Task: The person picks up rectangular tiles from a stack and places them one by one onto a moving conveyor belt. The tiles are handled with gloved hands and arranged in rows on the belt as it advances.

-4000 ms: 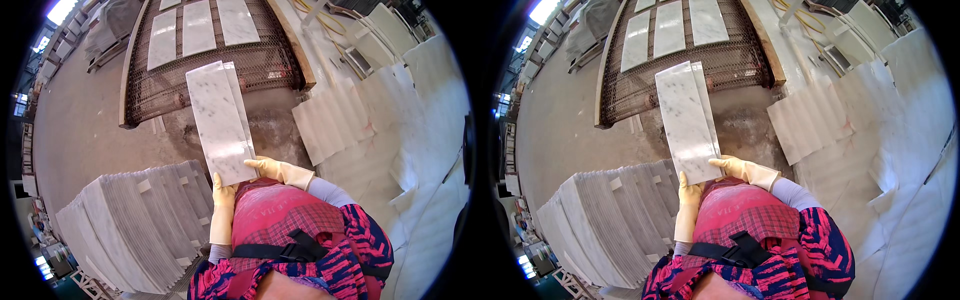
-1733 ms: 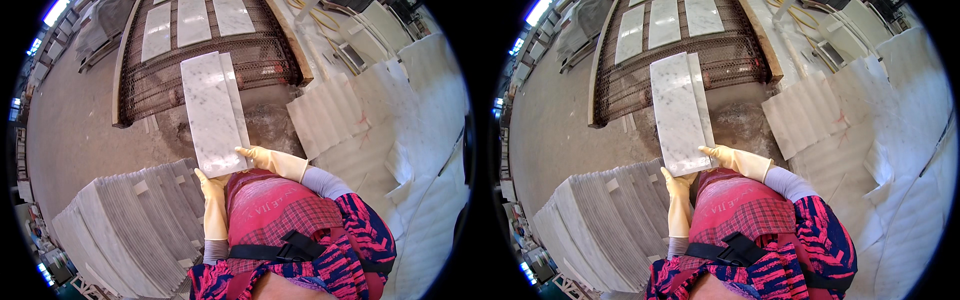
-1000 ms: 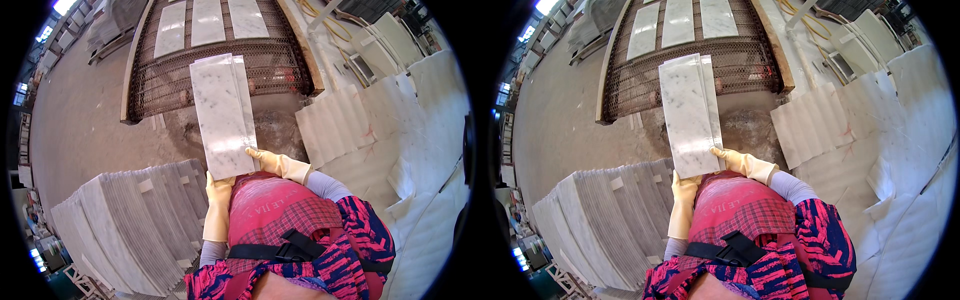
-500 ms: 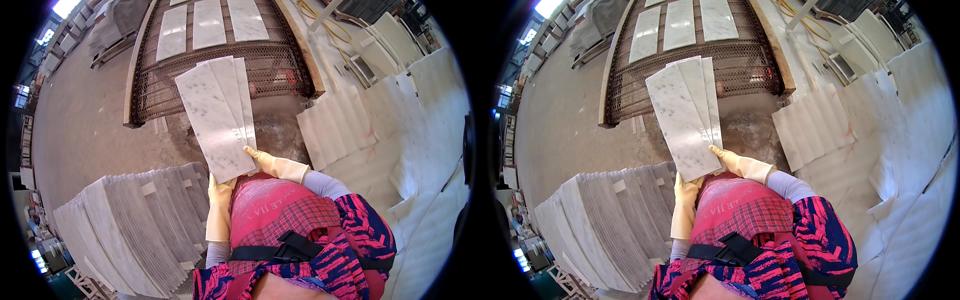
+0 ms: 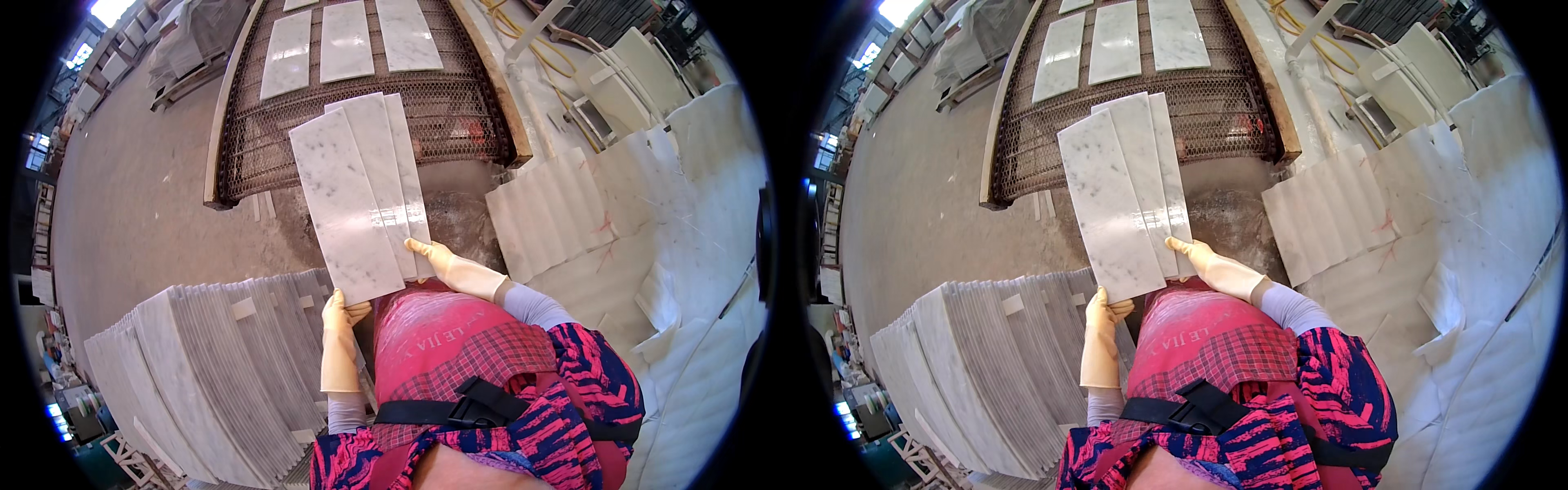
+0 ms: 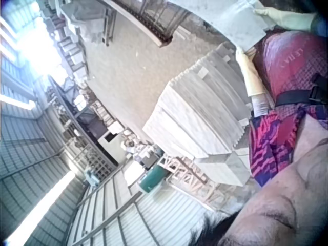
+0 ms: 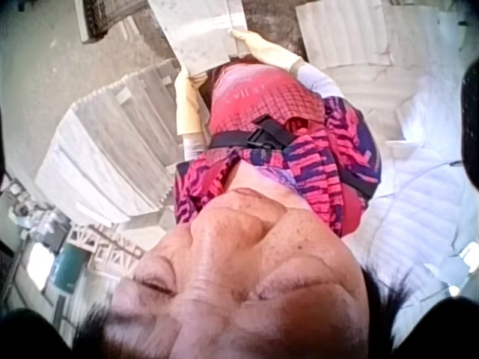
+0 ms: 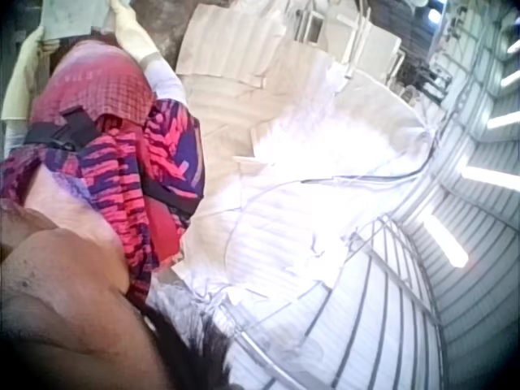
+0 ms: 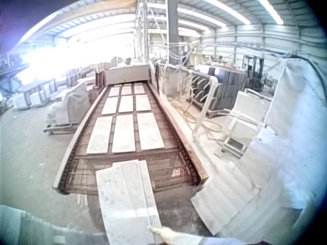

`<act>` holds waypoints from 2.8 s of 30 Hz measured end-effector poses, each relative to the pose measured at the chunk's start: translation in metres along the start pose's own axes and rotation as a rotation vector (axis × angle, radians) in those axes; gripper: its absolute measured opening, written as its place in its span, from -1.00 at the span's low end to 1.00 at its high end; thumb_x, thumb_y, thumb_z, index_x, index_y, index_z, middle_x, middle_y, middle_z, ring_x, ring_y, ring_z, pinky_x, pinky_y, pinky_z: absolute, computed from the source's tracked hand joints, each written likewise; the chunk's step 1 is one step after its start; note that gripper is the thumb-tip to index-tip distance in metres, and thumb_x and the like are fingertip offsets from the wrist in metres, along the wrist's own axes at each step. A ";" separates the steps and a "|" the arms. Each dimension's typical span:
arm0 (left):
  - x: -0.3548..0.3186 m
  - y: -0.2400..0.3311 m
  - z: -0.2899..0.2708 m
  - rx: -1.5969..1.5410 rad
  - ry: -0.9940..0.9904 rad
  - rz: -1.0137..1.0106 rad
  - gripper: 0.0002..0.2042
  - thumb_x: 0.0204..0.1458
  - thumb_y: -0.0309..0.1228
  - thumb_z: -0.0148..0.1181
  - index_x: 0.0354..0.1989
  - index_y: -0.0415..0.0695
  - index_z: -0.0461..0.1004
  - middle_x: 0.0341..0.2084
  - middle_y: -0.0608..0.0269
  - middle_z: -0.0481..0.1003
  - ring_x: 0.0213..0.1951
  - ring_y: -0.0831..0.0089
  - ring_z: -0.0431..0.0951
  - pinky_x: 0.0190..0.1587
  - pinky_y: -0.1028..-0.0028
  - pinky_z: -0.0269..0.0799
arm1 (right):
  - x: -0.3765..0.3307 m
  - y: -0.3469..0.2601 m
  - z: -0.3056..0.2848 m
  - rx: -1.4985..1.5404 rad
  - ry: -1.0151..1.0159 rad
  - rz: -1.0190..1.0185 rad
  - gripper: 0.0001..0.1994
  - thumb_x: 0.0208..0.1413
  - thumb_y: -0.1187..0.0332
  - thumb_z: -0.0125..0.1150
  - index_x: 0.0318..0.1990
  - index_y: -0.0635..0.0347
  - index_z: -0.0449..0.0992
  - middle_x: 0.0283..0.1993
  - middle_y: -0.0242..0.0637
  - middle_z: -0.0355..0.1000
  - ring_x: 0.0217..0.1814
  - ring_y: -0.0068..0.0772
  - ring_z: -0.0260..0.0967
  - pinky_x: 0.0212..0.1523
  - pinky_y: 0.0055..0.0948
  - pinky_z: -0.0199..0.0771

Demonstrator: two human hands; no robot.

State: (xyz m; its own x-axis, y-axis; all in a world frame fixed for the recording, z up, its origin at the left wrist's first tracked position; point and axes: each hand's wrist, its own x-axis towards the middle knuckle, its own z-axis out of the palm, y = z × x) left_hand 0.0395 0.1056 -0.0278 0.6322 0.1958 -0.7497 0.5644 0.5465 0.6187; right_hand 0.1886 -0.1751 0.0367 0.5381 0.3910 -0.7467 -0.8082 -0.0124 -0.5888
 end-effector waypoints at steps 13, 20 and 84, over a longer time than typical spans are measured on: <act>0.022 -0.013 -0.011 -0.625 -0.400 -0.004 -0.54 0.39 -0.01 -0.12 0.21 -0.14 0.27 -0.06 0.23 0.28 -0.08 0.36 0.22 0.00 0.26 0.20 | -0.014 -0.012 0.012 -0.070 -0.045 -0.026 -0.45 0.21 -0.13 0.30 0.15 0.10 0.55 -0.07 -0.20 0.63 -0.19 -0.26 0.56 -0.32 -0.26 0.49; 0.006 -0.036 0.025 -0.896 -0.347 0.128 -0.47 0.43 -0.07 -0.26 0.50 0.06 0.09 0.47 0.37 0.13 0.48 0.46 0.02 0.49 0.23 -0.03 | -0.008 -0.013 0.013 -0.048 -0.088 -0.042 -0.51 0.22 -0.08 0.30 0.08 0.14 0.58 -0.14 -0.15 0.64 -0.28 -0.20 0.57 -0.38 -0.23 0.51; 0.081 0.049 0.006 -1.122 -0.414 0.401 -0.40 0.32 -0.05 0.05 0.44 -0.13 0.24 0.41 0.14 0.30 0.43 0.06 0.22 0.51 -0.04 0.01 | 0.013 -0.023 -0.012 0.001 0.030 -0.171 -0.46 0.06 0.11 0.48 0.20 -0.04 0.51 0.02 -0.31 0.60 -0.03 -0.23 0.57 -0.23 -0.03 0.58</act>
State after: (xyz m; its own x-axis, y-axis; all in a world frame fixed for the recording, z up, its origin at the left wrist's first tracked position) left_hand 0.1220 0.1434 -0.0568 0.8874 0.3496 -0.3004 -0.3374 0.9367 0.0937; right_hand 0.2167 -0.1807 0.0366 0.6744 0.3595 -0.6450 -0.7048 0.0530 -0.7074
